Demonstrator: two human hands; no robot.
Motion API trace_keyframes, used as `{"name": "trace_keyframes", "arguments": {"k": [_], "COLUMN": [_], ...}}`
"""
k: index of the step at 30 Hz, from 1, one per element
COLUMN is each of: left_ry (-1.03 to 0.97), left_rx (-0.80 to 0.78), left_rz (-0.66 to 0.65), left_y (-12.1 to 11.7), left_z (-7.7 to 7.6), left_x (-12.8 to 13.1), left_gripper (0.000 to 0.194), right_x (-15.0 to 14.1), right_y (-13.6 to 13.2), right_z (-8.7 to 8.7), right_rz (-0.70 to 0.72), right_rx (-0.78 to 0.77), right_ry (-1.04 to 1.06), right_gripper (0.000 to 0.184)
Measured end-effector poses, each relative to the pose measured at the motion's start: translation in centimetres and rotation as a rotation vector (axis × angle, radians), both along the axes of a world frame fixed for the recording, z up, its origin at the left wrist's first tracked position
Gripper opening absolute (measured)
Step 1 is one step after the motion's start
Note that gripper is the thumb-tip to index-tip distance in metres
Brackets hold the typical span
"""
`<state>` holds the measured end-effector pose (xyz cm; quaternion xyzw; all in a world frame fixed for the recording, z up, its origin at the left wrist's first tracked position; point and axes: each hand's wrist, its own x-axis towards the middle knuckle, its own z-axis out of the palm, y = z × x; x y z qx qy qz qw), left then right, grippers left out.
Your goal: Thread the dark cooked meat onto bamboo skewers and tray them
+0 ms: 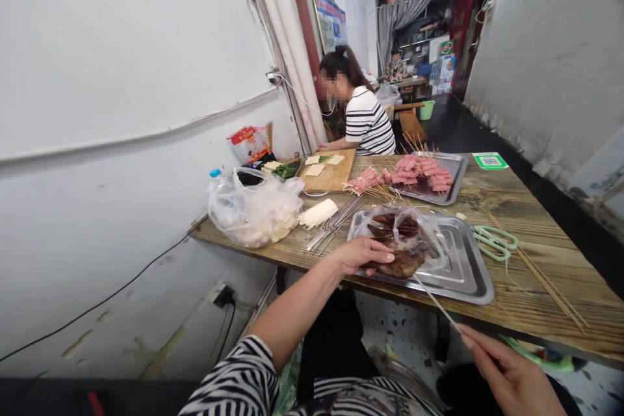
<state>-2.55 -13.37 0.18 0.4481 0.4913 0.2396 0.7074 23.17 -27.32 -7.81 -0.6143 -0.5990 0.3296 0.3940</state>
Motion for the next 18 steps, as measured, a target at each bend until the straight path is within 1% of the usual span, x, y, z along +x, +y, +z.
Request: {"name": "trace_keyframes", "arguments": {"k": [2,7,13,18], "left_ry": [-0.004,0.016,-0.017,-0.016], "left_rx": [-0.006,-0.028,-0.052,-0.078], "left_rz": [0.001,-0.004,-0.011,-0.015], "left_y": [0.0,0.1,0.3,0.5], "left_z": [0.1,0.0,-0.7,-0.9], "left_x": [0.0,0.1,0.1,0.2], "left_gripper": [0.062,0.060,0.057,0.056], "right_x": [-0.3,-0.2,-0.4,-1.1], "right_y": [0.0,0.1,0.3,0.8], "right_z": [0.3,0.7,-0.5,-1.1], "right_rz": [-0.020,-0.009,-0.036,-0.033], "right_rx": [0.000,-0.013,-0.034,-0.025], "right_ry": [0.015,0.037,0.059,0.083], "right_gripper": [0.041,0.040,0.043,0.042]}}
